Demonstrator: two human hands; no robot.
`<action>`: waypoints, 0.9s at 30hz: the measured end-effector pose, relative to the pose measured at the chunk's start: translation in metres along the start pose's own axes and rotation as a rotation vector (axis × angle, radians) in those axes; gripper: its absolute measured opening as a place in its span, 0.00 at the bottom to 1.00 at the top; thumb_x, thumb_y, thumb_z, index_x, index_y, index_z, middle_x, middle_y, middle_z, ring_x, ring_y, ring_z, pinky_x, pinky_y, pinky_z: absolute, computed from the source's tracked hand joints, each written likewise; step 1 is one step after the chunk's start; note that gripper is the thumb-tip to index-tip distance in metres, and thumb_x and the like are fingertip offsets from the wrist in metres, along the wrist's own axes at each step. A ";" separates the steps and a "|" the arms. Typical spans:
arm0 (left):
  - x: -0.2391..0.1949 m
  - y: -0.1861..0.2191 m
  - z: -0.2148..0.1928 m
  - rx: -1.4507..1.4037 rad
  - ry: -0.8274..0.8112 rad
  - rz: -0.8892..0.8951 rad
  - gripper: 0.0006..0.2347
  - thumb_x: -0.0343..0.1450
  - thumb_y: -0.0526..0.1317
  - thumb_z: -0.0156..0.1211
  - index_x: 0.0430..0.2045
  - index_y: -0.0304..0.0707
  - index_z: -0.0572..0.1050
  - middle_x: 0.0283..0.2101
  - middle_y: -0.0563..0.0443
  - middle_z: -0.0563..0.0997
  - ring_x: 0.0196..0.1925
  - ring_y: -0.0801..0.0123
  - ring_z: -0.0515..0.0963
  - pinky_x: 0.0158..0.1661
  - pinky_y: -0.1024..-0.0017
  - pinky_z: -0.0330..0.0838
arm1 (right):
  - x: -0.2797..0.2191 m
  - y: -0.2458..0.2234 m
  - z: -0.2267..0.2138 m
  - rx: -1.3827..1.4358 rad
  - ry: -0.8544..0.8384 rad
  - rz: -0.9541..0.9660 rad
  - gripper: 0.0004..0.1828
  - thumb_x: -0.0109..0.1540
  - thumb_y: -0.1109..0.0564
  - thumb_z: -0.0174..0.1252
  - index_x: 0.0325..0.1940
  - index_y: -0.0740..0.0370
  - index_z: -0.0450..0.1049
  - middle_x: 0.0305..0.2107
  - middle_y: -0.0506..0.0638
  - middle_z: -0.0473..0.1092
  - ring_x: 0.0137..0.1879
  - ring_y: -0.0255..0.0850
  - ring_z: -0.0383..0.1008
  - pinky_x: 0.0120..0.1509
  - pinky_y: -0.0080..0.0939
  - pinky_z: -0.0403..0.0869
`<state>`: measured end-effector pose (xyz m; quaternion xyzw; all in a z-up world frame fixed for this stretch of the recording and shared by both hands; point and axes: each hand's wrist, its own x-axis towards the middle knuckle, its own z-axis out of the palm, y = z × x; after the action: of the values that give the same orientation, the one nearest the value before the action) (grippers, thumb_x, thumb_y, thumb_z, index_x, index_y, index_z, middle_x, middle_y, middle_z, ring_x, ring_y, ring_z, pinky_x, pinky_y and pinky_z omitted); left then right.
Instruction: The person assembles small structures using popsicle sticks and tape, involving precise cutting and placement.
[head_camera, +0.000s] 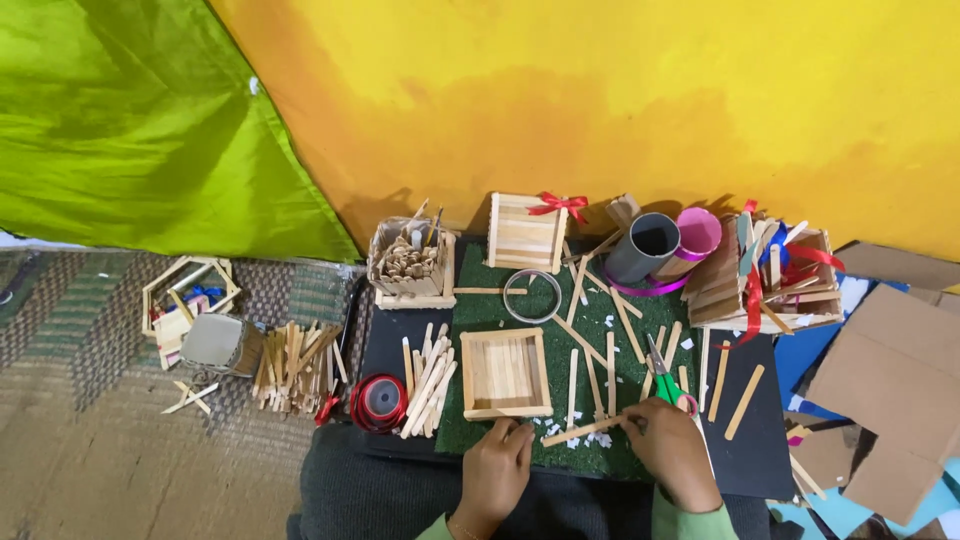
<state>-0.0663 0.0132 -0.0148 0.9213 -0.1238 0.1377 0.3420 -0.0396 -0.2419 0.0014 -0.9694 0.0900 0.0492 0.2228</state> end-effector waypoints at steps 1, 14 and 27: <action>0.000 0.000 -0.002 0.002 0.005 0.006 0.05 0.66 0.32 0.64 0.33 0.39 0.82 0.33 0.54 0.79 0.20 0.67 0.79 0.22 0.72 0.72 | 0.002 -0.004 -0.001 0.003 0.007 -0.003 0.08 0.54 0.56 0.65 0.37 0.56 0.85 0.35 0.47 0.79 0.31 0.44 0.77 0.41 0.41 0.75; 0.048 -0.018 -0.024 -0.081 0.071 0.122 0.04 0.66 0.33 0.66 0.31 0.39 0.81 0.34 0.51 0.85 0.18 0.78 0.77 0.17 0.84 0.69 | -0.006 -0.015 -0.016 -0.088 -0.338 0.110 0.16 0.60 0.59 0.51 0.42 0.53 0.84 0.41 0.43 0.82 0.46 0.40 0.82 0.53 0.37 0.78; 0.182 -0.062 0.035 0.238 -0.259 0.280 0.13 0.62 0.28 0.59 0.35 0.45 0.84 0.45 0.56 0.80 0.52 0.58 0.71 0.53 0.55 0.63 | -0.032 0.012 -0.008 0.227 -0.033 0.154 0.18 0.54 0.60 0.67 0.48 0.51 0.84 0.35 0.44 0.83 0.38 0.33 0.85 0.45 0.31 0.82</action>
<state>0.1291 0.0106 -0.0157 0.9390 -0.2763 0.0780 0.1896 -0.0725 -0.2509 0.0077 -0.9273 0.1657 0.0718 0.3279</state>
